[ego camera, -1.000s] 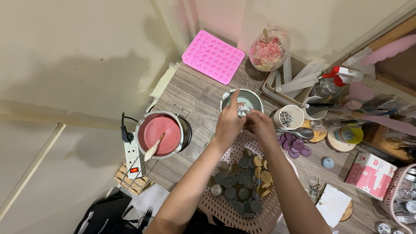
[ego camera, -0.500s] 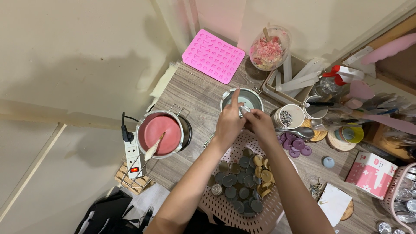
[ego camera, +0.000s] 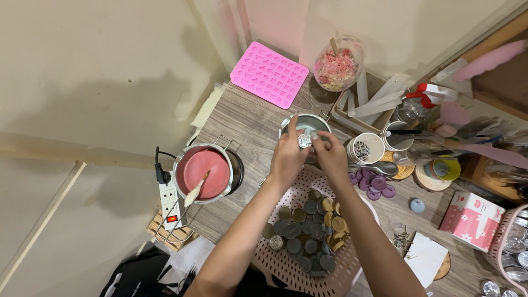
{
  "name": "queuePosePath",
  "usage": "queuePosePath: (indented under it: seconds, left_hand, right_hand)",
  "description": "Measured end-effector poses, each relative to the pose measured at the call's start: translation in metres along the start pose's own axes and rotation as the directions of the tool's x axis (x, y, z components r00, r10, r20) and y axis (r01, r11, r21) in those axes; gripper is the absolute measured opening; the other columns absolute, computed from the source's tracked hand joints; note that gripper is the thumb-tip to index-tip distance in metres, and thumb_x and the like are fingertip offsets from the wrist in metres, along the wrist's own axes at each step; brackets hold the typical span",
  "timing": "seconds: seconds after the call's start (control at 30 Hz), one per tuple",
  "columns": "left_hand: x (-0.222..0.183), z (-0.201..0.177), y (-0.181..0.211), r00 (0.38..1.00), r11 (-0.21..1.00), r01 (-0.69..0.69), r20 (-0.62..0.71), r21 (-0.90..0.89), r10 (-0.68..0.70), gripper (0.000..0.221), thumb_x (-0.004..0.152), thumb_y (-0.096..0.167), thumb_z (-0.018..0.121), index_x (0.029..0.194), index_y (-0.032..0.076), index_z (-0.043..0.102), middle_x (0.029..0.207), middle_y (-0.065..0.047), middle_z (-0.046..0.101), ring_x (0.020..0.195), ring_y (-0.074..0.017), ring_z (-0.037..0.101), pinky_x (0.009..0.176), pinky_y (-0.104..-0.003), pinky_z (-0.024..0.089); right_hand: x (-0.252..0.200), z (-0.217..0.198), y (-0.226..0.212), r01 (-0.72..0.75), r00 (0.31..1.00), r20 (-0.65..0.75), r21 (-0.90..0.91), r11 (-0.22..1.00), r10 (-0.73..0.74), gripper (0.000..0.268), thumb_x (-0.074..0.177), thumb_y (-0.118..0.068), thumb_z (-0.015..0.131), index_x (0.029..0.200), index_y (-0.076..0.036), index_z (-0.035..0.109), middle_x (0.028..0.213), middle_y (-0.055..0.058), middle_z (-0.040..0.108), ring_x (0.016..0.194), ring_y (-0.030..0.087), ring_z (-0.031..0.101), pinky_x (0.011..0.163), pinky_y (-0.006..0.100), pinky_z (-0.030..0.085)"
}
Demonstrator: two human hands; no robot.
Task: Sorting small circular wax melts from a basket and preparing them for placement or packaging.
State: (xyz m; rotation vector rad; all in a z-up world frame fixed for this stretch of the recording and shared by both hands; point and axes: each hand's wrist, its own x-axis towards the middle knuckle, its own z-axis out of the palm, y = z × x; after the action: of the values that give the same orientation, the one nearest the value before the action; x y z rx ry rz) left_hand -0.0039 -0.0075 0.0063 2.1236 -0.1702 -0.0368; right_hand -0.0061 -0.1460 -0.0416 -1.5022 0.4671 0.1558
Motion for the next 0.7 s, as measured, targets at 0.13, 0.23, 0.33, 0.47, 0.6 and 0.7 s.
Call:
queuePosePath:
  seconds: [0.13, 0.23, 0.33, 0.47, 0.6, 0.7]
  left_hand:
    - [-0.003, -0.005, 0.010, 0.999, 0.999, -0.036, 0.017, 0.015, 0.036, 0.091, 0.083, -0.003, 0.072, 0.157, -0.006, 0.020, 0.127, -0.035, 0.064, 0.116, -0.0459, 0.065, 0.101, -0.047, 0.052]
    - [-0.004, -0.007, 0.013, 1.000, 0.998, -0.026, 0.006, 0.059, 0.026, 0.101, 0.085, 0.000, 0.073, 0.162, -0.003, 0.007, 0.124, -0.036, 0.063, 0.113, -0.0461, 0.066, 0.097, -0.046, 0.054]
    - [-0.003, -0.007, 0.011, 0.999, 0.996, -0.043, -0.012, 0.079, 0.044, 0.107, 0.083, 0.000, 0.075, 0.162, -0.002, 0.002, 0.124, -0.036, 0.063, 0.112, -0.0464, 0.067, 0.096, -0.046, 0.055]
    - [-0.004, -0.009, 0.011, 1.000, 0.998, 0.005, 0.002, 0.066, -0.005, 0.102, 0.084, 0.003, 0.076, 0.161, -0.002, 0.008, 0.123, -0.031, 0.066, 0.112, -0.0442, 0.066, 0.095, -0.047, 0.055]
    - [-0.004, -0.004, 0.002, 0.990, 0.990, -0.074, -0.110, 0.121, 0.087, 0.072, 0.087, 0.009, 0.078, 0.150, -0.003, 0.042, 0.127, -0.026, 0.068, 0.118, -0.0392, 0.066, 0.101, -0.046, 0.052]
    - [-0.005, -0.012, 0.003, 0.943, 0.926, 0.332, 0.021, -0.178, -0.333, 0.047, 0.096, 0.016, 0.066, 0.141, 0.003, 0.061, 0.123, -0.016, 0.072, 0.107, -0.0255, 0.074, 0.092, -0.034, 0.059]
  right_hand:
    - [0.004, -0.001, -0.003, -0.001, 0.999, 0.038, -0.150, 0.989, 0.007, 0.035, 0.094, -0.024, 0.068, 0.115, 0.003, 0.069, 0.084, 0.005, 0.075, 0.074, 0.010, 0.067, 0.067, 0.027, 0.055]
    - [0.013, -0.001, 0.008, 0.001, 0.999, 0.031, -0.160, 0.987, 0.004, 0.034, 0.099, -0.026, 0.061, 0.105, 0.004, 0.074, 0.080, 0.007, 0.072, 0.071, 0.013, 0.069, 0.066, 0.029, 0.058]
    - [0.015, 0.000, 0.011, 0.095, 0.990, -0.064, -0.362, 0.927, -0.127, 0.034, 0.104, -0.026, 0.054, 0.106, 0.001, 0.074, 0.079, 0.010, 0.073, 0.070, 0.016, 0.071, 0.067, 0.031, 0.055]
    - [0.005, 0.002, 0.004, 0.178, 0.962, -0.105, -0.459, 0.870, -0.252, 0.031, 0.097, -0.027, 0.059, 0.114, -0.002, 0.066, 0.081, 0.014, 0.074, 0.070, 0.021, 0.072, 0.066, 0.036, 0.056]
    - [-0.006, 0.002, -0.016, 0.318, 0.898, -0.074, -0.572, 0.756, -0.433, 0.039, 0.093, -0.024, 0.057, 0.126, -0.008, 0.072, 0.088, 0.015, 0.075, 0.070, 0.027, 0.072, 0.067, 0.039, 0.056]
    - [0.015, -0.013, 0.010, 0.278, 0.927, 0.034, -0.733, 0.621, -0.375, 0.040, 0.116, -0.030, 0.048, 0.110, -0.003, 0.078, 0.095, 0.019, 0.076, 0.088, 0.031, 0.072, 0.082, 0.042, 0.054]
